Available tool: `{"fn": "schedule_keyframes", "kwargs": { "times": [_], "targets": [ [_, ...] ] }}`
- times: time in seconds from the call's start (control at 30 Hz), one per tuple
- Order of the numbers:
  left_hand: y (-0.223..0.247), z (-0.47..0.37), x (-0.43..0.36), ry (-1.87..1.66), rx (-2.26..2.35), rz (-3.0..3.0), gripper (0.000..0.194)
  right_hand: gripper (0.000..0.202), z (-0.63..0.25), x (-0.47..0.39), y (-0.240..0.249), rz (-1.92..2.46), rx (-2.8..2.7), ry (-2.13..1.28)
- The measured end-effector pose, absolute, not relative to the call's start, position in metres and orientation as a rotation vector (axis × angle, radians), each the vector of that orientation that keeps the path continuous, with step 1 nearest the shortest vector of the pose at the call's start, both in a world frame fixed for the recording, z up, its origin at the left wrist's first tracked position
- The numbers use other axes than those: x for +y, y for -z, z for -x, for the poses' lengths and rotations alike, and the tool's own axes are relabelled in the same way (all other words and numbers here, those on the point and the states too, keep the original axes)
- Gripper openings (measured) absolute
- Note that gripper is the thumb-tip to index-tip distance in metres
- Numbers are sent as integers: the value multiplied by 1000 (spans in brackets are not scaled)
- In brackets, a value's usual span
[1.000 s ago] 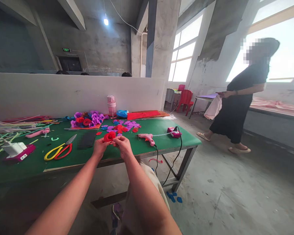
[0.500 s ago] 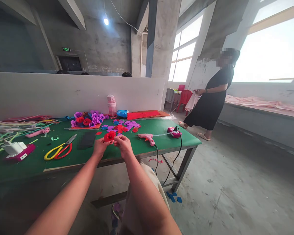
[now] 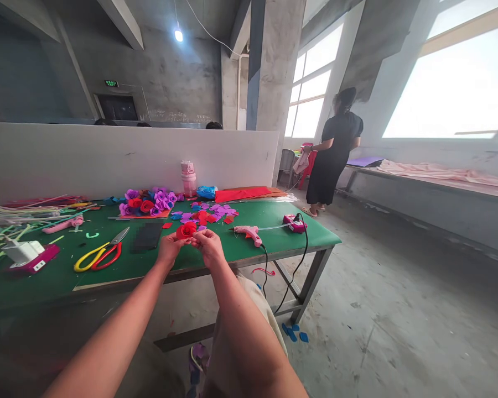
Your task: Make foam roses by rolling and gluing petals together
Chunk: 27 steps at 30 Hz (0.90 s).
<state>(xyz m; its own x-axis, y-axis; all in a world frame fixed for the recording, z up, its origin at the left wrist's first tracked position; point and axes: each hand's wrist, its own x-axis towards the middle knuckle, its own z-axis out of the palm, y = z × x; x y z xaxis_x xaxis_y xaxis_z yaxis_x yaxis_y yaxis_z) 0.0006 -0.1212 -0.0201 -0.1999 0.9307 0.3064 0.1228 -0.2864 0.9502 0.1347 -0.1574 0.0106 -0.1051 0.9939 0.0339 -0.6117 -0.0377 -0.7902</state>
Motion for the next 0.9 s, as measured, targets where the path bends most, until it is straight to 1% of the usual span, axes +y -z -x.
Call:
{"fn": "schedule_keyframes", "kwargs": {
  "times": [0.27,0.57,0.8,0.9],
  "targets": [
    [19,-1,-121,-1567,1331,-1413,9,27,-137,-158,-9,717,-790,-1583],
    [19,-1,-122,-1550,1322,-1419,14,29,-138,-156,-8,710,-763,-1615],
    [20,-1,-120,-1554,1306,-1402,12,27,-138,-157,-8,719,-780,-1552],
    [21,-1,-120,-1548,1291,-1391,14,26,-138,-158,-9,705,-793,-1508]
  ]
}}
